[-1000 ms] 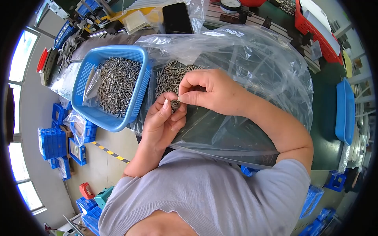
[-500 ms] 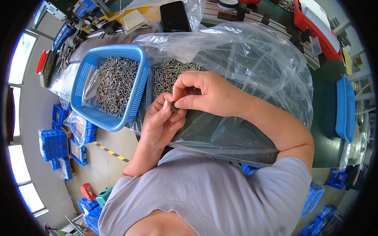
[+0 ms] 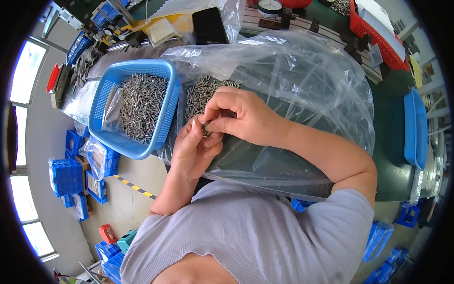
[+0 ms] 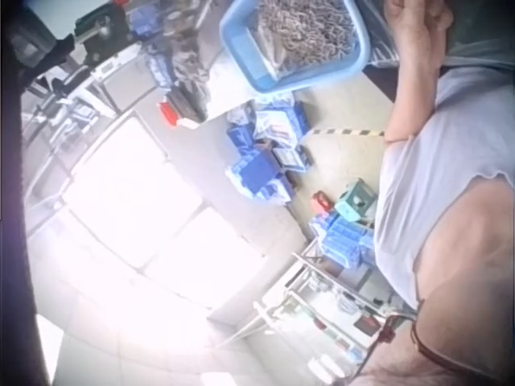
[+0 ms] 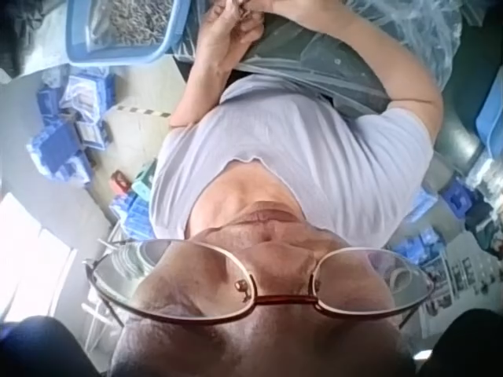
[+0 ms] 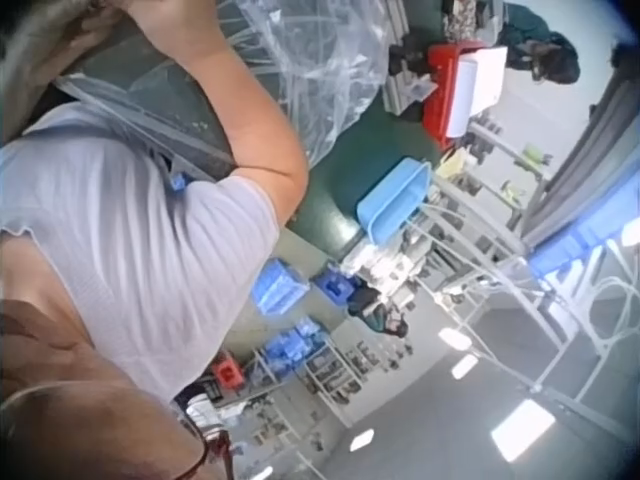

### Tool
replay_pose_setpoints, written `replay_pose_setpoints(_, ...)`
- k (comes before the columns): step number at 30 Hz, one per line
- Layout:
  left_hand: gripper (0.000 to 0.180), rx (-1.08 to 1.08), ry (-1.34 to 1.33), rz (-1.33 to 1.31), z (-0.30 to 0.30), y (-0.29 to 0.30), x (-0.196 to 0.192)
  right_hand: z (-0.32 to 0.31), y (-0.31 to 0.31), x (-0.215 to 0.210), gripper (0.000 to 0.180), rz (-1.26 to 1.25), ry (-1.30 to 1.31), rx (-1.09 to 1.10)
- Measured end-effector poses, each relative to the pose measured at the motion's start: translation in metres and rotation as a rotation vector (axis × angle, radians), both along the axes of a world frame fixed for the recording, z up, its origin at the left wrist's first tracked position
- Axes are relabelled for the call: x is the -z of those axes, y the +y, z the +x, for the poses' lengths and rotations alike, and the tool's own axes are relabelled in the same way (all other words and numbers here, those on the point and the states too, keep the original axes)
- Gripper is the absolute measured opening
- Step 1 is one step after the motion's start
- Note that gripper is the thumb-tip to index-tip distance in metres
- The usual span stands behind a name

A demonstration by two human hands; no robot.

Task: Inspecting and assembling small metal cylindrical components and pins at a factory workstation.

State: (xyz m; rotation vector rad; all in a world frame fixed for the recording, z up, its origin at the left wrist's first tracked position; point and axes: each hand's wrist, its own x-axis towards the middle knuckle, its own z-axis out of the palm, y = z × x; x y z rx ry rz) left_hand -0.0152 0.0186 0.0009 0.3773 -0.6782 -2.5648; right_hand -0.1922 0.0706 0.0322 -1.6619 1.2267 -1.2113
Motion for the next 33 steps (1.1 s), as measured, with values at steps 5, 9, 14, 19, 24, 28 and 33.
replay_pose_setpoints(5, 0.017, -0.056, -0.022, -0.014, 0.0, 0.002, 0.001, -0.001, 0.002, -0.003, 0.012, -0.042, 0.061, 0.084)
replay_pose_setpoints(9, 0.019, -0.076, 0.002, -0.009, -0.001, 0.002, 0.002, -0.008, 0.0, -0.004, 0.008, -0.132, 0.06, 0.038)
replay_pose_setpoints(14, 0.025, -0.071, 0.053, -0.039, 0.0, -0.001, 0.003, -0.026, -0.011, -0.005, 0.007, -0.072, 0.206, 0.31)
replay_pose_setpoints(19, 0.026, -0.073, 0.072, -0.024, 0.0, -0.001, 0.004, -0.037, -0.007, -0.004, 0.013, -0.032, 0.708, 0.234)
replay_pose_setpoints(24, 0.026, -0.071, 0.071, -0.009, 0.0, 0.0, 0.003, -0.03, -0.011, 0.008, 0.016, -0.131, 0.737, 0.268)
replay_pose_setpoints(28, 0.026, -0.067, 0.067, -0.007, 0.001, -0.001, 0.003, -0.025, -0.01, 0.009, 0.017, -0.173, 0.715, 0.227)
replay_pose_setpoints(33, 0.026, -0.071, 0.059, -0.019, 0.001, -0.001, 0.004, -0.025, -0.009, 0.008, 0.019, -0.166, 0.706, 0.177)
